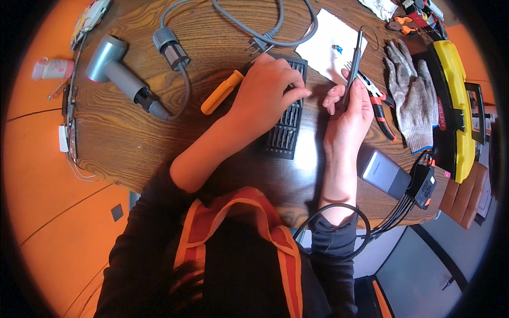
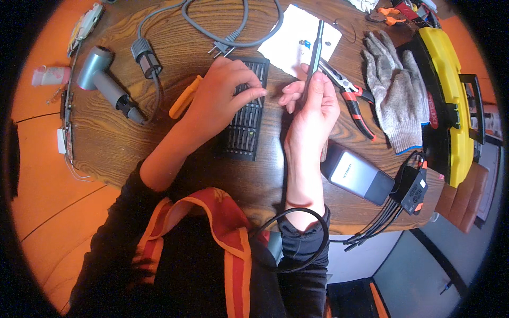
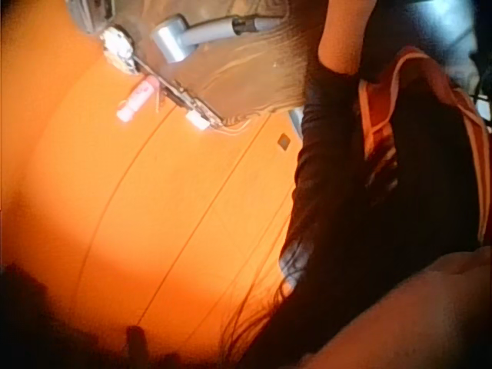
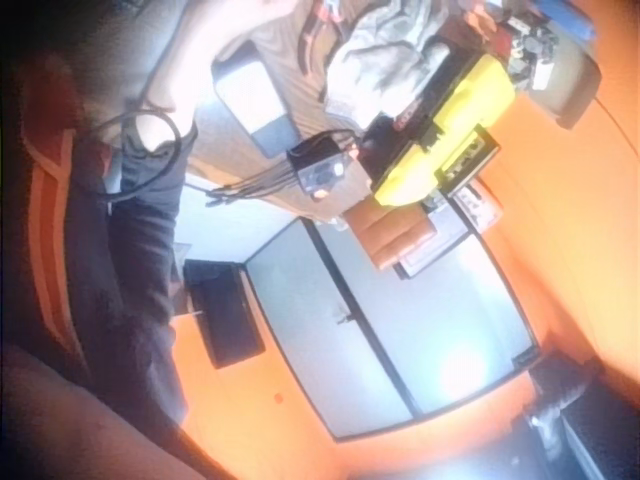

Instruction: The person disassembles a hair dryer on a wooden table. They remove the power cord, select a screwdriver bit from a set, and use a screwdriver to remove screws from the hair dryer's handle. The person then detaches the handle section from the main body.

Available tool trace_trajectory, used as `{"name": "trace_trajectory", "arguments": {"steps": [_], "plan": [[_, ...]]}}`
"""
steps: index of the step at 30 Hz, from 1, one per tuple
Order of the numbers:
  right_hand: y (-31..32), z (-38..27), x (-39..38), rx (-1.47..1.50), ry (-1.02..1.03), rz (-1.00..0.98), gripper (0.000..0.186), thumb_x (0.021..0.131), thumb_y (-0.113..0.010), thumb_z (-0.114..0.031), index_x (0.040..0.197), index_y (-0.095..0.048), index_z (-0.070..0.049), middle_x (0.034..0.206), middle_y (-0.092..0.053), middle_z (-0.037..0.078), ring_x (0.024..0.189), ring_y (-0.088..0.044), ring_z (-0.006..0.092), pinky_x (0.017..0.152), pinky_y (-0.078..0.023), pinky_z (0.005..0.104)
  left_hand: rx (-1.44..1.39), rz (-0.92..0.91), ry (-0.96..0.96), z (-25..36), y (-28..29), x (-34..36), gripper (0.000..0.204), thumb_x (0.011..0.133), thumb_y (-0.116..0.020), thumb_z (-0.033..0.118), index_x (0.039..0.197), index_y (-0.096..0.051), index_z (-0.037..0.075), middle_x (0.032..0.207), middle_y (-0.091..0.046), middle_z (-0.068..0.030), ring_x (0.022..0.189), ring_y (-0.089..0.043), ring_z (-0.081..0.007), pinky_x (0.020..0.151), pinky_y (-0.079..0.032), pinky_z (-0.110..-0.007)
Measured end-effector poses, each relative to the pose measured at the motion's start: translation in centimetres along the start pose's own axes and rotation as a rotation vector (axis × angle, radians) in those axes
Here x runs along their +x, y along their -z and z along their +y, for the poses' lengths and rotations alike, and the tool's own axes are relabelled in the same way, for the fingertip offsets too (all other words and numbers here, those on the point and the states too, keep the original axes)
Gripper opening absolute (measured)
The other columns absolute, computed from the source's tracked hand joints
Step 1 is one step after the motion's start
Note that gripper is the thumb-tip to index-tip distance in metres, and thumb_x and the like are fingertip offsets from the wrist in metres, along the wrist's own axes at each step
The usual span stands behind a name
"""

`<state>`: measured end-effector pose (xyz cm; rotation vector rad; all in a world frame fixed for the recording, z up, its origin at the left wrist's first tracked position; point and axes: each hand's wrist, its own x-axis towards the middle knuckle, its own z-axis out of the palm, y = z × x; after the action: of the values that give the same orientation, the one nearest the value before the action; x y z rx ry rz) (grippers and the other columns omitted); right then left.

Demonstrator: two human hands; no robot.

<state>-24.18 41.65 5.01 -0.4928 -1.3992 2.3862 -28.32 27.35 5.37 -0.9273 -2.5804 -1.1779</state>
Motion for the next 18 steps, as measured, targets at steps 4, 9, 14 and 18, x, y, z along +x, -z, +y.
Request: {"name": "trace_trajectory", "arguments": {"steps": [4, 9, 14, 18], "plan": [[0.0, 0.0, -0.1, -0.008, -0.01, -0.015, 0.028, 0.094, -0.041, -0.022, 0.1, -0.053, 0.003, 0.062, -0.057, 0.005, 0.048, -0.05, 0.0091, 0.044, -0.033, 0.0172, 0.035, -0.089, 0.02, -0.2, 0.5, 0.7, 0.016, 0.076, -0.062, 0.02, 0.071, -0.058, 0.005, 0.072, -0.052, -0.0064, 0.078, -0.048, -0.0243, 0.071, -0.037, -0.034], [-0.1, 0.0, -0.1, -0.019, -0.016, -0.013, 0.027, 0.094, -0.041, -0.022, 0.099, -0.054, 0.002, 0.062, -0.058, 0.005, 0.048, -0.05, 0.0088, 0.045, -0.033, 0.0171, 0.046, -0.193, 0.014, -0.4, 1.1, 1.5, 0.015, 0.074, -0.063, 0.019, 0.071, -0.058, 0.005, 0.074, -0.052, -0.0072, 0.077, -0.048, -0.0239, 0.07, -0.037, -0.034], [-0.1, 0.0, -0.1, -0.035, -0.02, -0.012, 0.028, 0.094, -0.042, -0.023, 0.099, -0.054, 0.002, 0.063, -0.058, 0.005, 0.049, -0.05, 0.0087, 0.045, -0.033, 0.0173, 0.026, -0.115, -0.017, -0.4, 0.6, 1.4, 0.015, 0.069, -0.068, 0.017, 0.073, -0.06, 0.006, 0.074, -0.051, -0.0064, 0.075, -0.051, -0.0213, 0.068, -0.04, -0.032], [-0.1, 0.0, -0.2, -0.051, -0.024, -0.018, 0.028, 0.094, -0.042, -0.023, 0.099, -0.054, 0.002, 0.063, -0.057, 0.005, 0.049, -0.05, 0.0087, 0.045, -0.033, 0.0174, -0.022, -0.04, -0.042, -0.7, -0.1, 0.9, 0.017, 0.066, -0.071, 0.016, 0.076, -0.062, 0.006, 0.074, -0.05, -0.0049, 0.074, -0.052, -0.0196, 0.065, -0.041, -0.03]]}}
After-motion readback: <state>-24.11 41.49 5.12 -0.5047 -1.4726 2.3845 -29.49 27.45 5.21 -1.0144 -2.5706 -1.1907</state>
